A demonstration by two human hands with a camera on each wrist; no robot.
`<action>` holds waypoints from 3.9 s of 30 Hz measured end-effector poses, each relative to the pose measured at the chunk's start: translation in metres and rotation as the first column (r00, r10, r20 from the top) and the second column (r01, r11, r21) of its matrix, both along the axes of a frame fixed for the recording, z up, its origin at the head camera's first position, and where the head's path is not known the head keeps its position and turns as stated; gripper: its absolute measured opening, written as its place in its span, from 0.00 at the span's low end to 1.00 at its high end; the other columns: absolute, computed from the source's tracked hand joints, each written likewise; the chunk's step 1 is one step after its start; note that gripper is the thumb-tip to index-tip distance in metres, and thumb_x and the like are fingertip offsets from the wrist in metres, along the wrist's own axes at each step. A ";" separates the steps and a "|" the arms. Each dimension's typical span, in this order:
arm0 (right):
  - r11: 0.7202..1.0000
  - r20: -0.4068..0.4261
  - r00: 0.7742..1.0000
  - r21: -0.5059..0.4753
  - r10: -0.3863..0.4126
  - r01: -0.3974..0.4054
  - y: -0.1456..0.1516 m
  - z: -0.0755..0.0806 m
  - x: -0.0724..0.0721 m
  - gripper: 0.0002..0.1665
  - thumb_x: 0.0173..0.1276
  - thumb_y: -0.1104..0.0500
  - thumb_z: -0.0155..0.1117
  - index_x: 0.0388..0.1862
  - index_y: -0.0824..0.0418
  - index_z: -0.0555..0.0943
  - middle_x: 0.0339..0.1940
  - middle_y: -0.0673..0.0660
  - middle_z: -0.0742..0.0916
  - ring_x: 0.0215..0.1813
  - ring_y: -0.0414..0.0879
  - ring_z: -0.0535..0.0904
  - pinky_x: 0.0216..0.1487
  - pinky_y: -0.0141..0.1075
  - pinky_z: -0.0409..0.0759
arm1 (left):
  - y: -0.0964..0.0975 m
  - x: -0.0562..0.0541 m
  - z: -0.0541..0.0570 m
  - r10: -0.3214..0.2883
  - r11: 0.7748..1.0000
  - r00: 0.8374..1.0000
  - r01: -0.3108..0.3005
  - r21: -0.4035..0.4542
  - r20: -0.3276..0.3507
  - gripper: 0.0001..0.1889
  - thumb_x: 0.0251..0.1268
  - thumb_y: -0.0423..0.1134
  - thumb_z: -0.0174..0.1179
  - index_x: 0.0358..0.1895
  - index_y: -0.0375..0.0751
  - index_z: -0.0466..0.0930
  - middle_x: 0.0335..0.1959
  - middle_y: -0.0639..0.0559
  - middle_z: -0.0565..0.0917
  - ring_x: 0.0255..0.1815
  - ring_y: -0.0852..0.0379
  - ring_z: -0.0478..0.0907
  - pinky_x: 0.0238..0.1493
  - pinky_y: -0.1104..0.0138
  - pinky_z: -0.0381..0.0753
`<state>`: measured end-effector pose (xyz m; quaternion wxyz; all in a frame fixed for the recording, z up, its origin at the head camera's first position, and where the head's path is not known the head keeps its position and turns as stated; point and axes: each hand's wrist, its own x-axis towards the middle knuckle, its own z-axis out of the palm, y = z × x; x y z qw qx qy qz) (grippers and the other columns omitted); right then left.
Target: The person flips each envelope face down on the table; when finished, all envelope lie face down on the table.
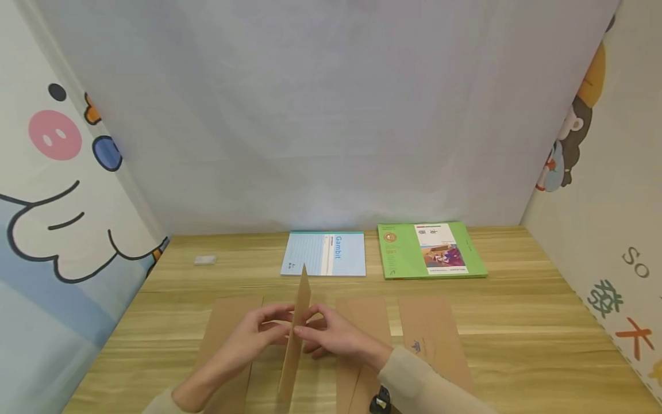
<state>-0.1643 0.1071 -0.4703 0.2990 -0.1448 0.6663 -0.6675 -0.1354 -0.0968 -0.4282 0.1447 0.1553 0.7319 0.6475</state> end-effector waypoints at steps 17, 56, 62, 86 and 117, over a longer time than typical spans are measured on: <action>0.999 -0.091 0.995 0.042 -0.028 0.032 -0.002 -0.001 0.002 0.27 0.66 0.55 0.65 0.55 0.69 0.66 0.60 0.71 0.70 0.45 0.56 0.80 0.42 0.49 0.81 | -0.006 0.000 0.005 -0.016 0.997 0.999 0.013 0.077 0.037 0.26 0.69 0.36 0.57 0.62 0.20 0.64 0.55 0.28 0.73 0.49 0.40 0.78 0.49 0.50 0.77; 0.917 -0.389 0.920 0.381 0.046 0.115 0.010 0.007 0.006 0.47 0.42 0.67 0.80 0.63 0.65 0.69 0.54 0.67 0.76 0.36 0.47 0.80 0.33 0.34 0.80 | -0.029 -0.003 -0.010 0.155 0.986 0.987 -0.157 0.053 0.044 0.23 0.58 0.20 0.59 0.58 0.16 0.67 0.38 0.36 0.81 0.35 0.45 0.82 0.37 0.55 0.82; 0.895 -0.418 0.905 0.431 0.083 0.117 0.010 0.007 0.005 0.44 0.42 0.68 0.80 0.61 0.67 0.72 0.54 0.67 0.77 0.33 0.43 0.80 0.32 0.32 0.80 | -0.035 -0.003 -0.021 0.171 0.985 0.985 -0.171 -0.025 0.008 0.22 0.56 0.19 0.60 0.55 0.14 0.69 0.33 0.39 0.81 0.33 0.44 0.82 0.33 0.56 0.83; 0.850 -0.440 0.893 0.503 0.093 0.159 0.007 0.004 0.002 0.40 0.37 0.69 0.80 0.53 0.73 0.75 0.50 0.68 0.79 0.28 0.39 0.79 0.30 0.31 0.79 | -0.030 -0.005 -0.042 0.104 0.897 0.980 -0.167 -0.408 -0.172 0.26 0.38 0.19 0.67 0.49 0.19 0.77 0.29 0.49 0.79 0.28 0.59 0.76 0.27 0.71 0.79; 0.772 -0.507 0.849 0.596 0.149 0.221 0.003 0.007 0.009 0.40 0.37 0.62 0.82 0.53 0.71 0.77 0.38 0.57 0.74 0.35 0.45 0.69 0.35 0.34 0.73 | -0.028 -0.006 -0.046 0.090 0.851 0.974 -0.184 -0.493 -0.208 0.24 0.38 0.24 0.70 0.46 0.22 0.79 0.22 0.53 0.79 0.23 0.62 0.75 0.26 0.70 0.77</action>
